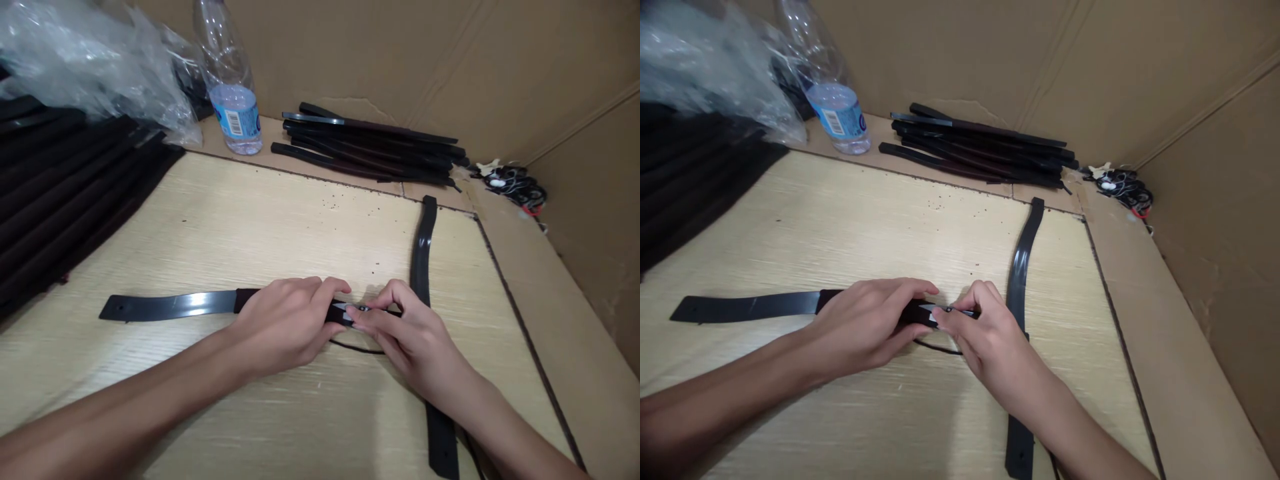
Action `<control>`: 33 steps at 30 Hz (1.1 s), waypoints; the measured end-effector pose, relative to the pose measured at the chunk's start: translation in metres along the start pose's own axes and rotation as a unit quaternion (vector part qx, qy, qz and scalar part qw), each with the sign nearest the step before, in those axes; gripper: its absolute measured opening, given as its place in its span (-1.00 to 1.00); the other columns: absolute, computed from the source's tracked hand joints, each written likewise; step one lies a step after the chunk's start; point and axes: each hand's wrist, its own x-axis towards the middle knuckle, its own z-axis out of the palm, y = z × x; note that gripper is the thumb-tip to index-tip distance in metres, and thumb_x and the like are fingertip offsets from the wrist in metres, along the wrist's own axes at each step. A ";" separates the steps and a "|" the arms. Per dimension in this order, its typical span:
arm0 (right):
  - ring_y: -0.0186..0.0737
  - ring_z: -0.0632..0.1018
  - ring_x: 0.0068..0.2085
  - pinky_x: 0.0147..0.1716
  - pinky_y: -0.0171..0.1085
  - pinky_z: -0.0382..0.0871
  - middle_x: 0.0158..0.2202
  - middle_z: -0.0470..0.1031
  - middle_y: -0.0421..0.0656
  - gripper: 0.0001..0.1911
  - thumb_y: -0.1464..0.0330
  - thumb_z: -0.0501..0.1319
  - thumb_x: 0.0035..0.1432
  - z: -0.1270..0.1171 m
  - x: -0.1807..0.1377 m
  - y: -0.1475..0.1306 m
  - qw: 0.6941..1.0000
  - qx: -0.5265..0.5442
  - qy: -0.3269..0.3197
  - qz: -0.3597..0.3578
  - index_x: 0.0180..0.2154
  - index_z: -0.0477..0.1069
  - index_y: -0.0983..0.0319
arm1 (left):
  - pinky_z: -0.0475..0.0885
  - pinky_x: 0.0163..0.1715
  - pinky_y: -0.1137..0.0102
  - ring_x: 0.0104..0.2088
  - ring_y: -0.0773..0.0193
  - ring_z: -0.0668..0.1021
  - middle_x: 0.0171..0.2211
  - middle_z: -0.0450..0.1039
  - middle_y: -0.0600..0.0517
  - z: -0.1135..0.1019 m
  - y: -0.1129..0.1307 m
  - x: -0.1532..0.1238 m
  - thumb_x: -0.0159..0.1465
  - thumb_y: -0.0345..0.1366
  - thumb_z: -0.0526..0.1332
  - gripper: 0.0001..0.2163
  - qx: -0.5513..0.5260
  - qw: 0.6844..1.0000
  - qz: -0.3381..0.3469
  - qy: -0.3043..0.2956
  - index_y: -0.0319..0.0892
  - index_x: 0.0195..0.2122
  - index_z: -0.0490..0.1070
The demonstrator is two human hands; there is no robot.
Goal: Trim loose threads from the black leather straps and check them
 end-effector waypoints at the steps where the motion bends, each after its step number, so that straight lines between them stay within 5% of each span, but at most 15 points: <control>1: -0.23 0.39 -0.29 -0.41 -0.28 0.39 -0.30 0.24 -0.12 -0.72 0.53 0.11 0.26 0.000 0.000 0.000 1.000 0.000 0.000 0.003 -0.07 0.46 0.16 | 0.54 -0.26 0.09 -0.19 -0.03 0.61 -0.16 0.54 -0.14 0.000 0.000 0.000 0.32 -0.16 0.07 -0.67 -0.001 1.000 -0.001 -0.001 -0.19 0.05 0.24; 12: -0.23 0.42 -0.31 -0.42 -0.26 0.43 -0.33 0.28 -0.14 -0.70 0.51 0.13 0.26 -0.017 0.001 0.004 0.999 0.016 -0.030 0.013 -0.05 0.47 0.12 | 0.52 -0.24 0.13 -0.18 -0.02 0.60 -0.16 0.55 -0.15 -0.004 0.000 0.001 0.33 -0.15 0.09 -0.65 0.001 1.000 -0.001 -0.014 -0.23 0.07 0.22; 33: -0.21 0.46 -0.26 -0.27 -0.24 0.41 -0.29 0.34 -0.14 -0.92 0.43 0.14 0.28 -0.004 0.007 -0.001 0.997 0.030 -0.047 0.061 -0.17 0.34 0.18 | 0.51 -0.26 0.19 -0.18 0.01 0.60 -0.14 0.55 -0.15 -0.002 0.001 0.001 0.31 -0.16 0.10 -0.64 0.015 1.000 -0.003 -0.006 -0.21 0.08 0.21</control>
